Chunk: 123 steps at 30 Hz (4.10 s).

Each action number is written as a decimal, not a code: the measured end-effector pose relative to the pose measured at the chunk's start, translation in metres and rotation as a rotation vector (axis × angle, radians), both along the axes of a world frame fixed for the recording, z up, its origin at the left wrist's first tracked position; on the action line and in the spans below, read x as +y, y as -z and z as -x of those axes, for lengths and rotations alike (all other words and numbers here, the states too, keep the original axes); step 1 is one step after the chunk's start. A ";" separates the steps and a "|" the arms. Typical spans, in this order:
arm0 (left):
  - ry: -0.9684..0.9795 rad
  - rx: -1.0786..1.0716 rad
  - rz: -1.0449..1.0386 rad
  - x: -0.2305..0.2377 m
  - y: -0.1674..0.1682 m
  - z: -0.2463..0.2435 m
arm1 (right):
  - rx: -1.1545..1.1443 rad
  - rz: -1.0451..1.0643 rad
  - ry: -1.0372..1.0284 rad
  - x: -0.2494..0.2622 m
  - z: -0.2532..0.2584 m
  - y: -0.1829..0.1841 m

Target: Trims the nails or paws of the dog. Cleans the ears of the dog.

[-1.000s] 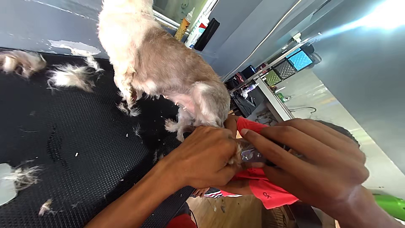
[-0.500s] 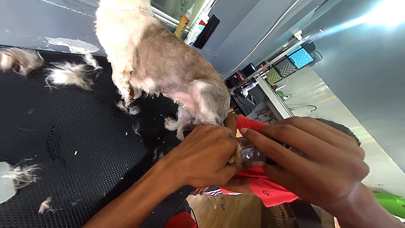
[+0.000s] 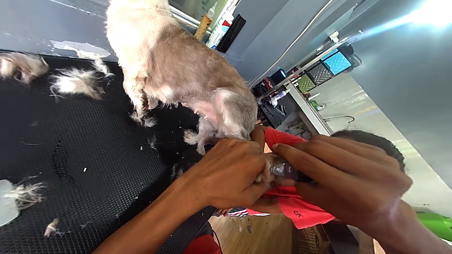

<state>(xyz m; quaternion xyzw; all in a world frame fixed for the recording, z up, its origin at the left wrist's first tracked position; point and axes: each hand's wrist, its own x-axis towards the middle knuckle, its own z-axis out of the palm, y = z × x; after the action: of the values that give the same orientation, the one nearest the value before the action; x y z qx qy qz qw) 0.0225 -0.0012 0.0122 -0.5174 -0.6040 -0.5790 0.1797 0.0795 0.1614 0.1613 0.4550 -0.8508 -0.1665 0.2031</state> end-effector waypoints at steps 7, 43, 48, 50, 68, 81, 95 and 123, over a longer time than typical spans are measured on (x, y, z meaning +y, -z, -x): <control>0.009 0.006 0.037 -0.001 -0.001 0.001 | -0.111 0.072 0.115 -0.003 -0.001 -0.004; -0.038 0.062 -0.130 0.002 -0.004 0.008 | -0.244 0.030 0.095 -0.039 -0.011 -0.014; -0.076 0.035 -0.201 0.008 -0.003 0.012 | -0.165 -0.038 0.082 -0.045 0.000 -0.012; -0.024 0.010 -0.287 0.010 -0.003 0.016 | -0.164 -0.022 0.089 -0.047 0.001 -0.010; 0.083 0.025 -0.557 0.026 0.014 0.027 | -0.011 0.286 0.193 -0.041 0.003 0.003; 0.121 -0.088 -0.541 0.037 0.019 0.024 | -0.283 0.589 0.357 -0.015 0.008 0.007; 0.273 -0.226 -0.667 0.037 0.008 0.014 | -0.539 0.879 0.542 -0.003 -0.004 0.002; 0.437 -0.386 -0.724 0.019 -0.003 0.012 | 0.098 -0.081 -0.063 -0.008 0.035 -0.023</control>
<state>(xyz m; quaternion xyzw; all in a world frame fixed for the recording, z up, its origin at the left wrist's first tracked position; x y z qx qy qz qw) 0.0105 0.0180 0.0155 -0.4191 -0.2624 -0.8626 0.1068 0.0449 0.1533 0.1844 0.4809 -0.8177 -0.2162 0.2312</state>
